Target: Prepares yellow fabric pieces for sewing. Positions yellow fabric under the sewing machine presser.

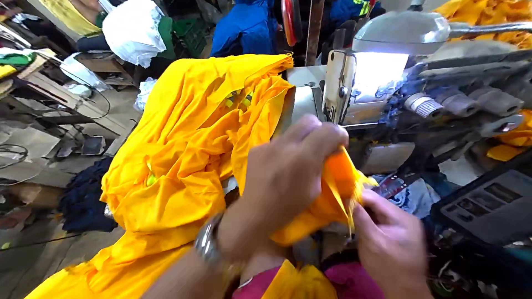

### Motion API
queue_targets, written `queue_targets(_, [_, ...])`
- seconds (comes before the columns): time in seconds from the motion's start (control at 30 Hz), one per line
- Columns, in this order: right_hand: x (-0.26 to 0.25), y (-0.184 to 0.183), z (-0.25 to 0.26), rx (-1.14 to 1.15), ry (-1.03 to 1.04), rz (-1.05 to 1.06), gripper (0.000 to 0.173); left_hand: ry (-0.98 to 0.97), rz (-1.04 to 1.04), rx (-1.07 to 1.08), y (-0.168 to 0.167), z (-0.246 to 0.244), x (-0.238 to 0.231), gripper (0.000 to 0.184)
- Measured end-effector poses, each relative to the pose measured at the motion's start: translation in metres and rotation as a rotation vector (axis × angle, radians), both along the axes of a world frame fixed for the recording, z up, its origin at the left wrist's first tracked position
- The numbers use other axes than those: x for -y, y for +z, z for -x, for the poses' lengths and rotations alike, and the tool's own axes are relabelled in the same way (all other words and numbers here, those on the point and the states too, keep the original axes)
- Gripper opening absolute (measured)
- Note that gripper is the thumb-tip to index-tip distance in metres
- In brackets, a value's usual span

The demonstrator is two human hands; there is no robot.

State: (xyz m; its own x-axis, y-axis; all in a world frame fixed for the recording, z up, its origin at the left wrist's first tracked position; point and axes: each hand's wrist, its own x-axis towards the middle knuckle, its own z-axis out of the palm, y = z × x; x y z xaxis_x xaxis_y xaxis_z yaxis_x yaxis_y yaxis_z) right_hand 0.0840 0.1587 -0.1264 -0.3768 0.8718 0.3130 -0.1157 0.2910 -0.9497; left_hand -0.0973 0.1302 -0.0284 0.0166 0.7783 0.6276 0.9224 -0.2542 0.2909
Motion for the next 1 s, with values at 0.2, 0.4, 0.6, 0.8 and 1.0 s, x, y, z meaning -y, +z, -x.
queue_targets(0.2, [-0.004,-0.032,0.004,-0.093,0.030,0.216,0.021,0.295,0.349,-0.066,-0.040,0.013,-0.038,0.027])
queue_targets(0.4, [-0.013,-0.034,0.013,-0.221,-0.028,0.199,0.021,0.301,0.480,-0.031,-0.026,0.009,-0.058,0.019])
queue_targets(0.6, [-0.011,-0.029,0.019,-0.141,-0.112,0.132,0.016,0.285,0.473,-0.030,-0.025,0.019,-0.068,0.016])
queue_targets(0.8, [-0.028,-0.028,0.039,-0.233,-0.201,0.183,0.033,0.163,0.261,-0.032,-0.025,0.030,-0.034,0.028])
queue_targets(1.0, [-0.033,-0.008,0.020,-0.066,-0.279,-0.110,0.012,0.109,0.160,0.017,0.000,0.023,-0.003,0.020])
